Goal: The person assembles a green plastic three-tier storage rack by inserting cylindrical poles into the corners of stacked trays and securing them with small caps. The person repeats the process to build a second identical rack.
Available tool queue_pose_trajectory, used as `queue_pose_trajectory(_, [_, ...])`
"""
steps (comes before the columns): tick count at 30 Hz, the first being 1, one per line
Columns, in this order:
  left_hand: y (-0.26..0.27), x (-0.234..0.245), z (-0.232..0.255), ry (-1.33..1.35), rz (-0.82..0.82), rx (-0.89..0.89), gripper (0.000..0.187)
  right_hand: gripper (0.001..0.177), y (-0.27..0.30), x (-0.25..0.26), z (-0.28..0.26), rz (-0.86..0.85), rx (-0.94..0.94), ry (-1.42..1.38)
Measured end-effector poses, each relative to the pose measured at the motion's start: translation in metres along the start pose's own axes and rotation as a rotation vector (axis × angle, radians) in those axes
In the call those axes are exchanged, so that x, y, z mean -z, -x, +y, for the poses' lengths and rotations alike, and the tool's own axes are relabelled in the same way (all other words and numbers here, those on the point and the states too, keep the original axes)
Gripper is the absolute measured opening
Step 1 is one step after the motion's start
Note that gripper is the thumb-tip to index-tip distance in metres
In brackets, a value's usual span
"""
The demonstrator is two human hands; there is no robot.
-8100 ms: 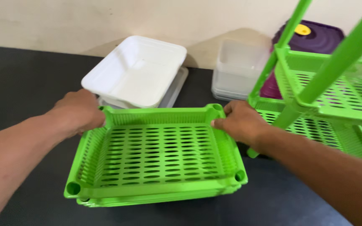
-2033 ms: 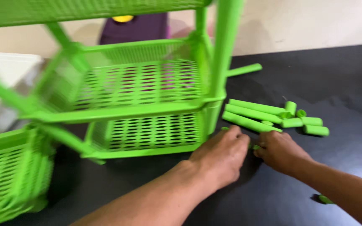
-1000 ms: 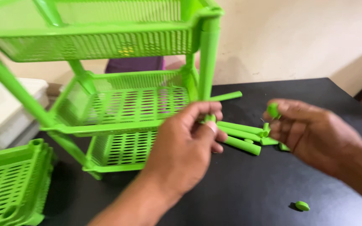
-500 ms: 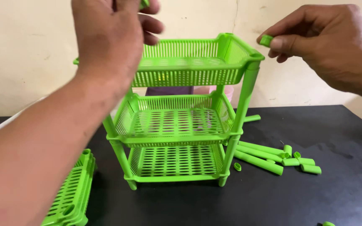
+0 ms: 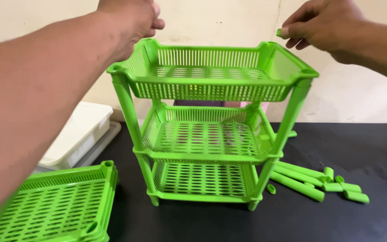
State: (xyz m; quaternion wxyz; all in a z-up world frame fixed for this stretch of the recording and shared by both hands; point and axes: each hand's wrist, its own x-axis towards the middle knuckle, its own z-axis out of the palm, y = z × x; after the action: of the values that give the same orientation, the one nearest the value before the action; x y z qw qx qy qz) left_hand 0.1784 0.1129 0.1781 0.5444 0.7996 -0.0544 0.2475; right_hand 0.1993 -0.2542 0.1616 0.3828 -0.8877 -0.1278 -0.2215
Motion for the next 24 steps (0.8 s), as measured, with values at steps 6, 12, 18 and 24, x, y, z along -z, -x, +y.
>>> queue_pose_trajectory(6, [-0.02,0.013,-0.037,-0.291,0.046,-0.014,0.018,0.015,-0.016,-0.02,0.004,0.005,0.08,0.292])
queue_pose_trajectory(12, [-0.013,0.011,-0.038,-0.636,-0.083,-0.097,0.021,0.02,-0.02,-0.027,0.009,0.059,0.153,0.464])
queue_pose_trajectory(18, [-0.011,0.01,-0.036,-0.596,-0.025,-0.034,0.019,0.021,-0.02,-0.023,0.012,0.029,0.145,0.504])
queue_pose_trajectory(24, [-0.01,0.009,-0.036,-0.543,0.003,0.0,0.016,0.024,-0.01,-0.025,0.004,0.078,0.125,0.55])
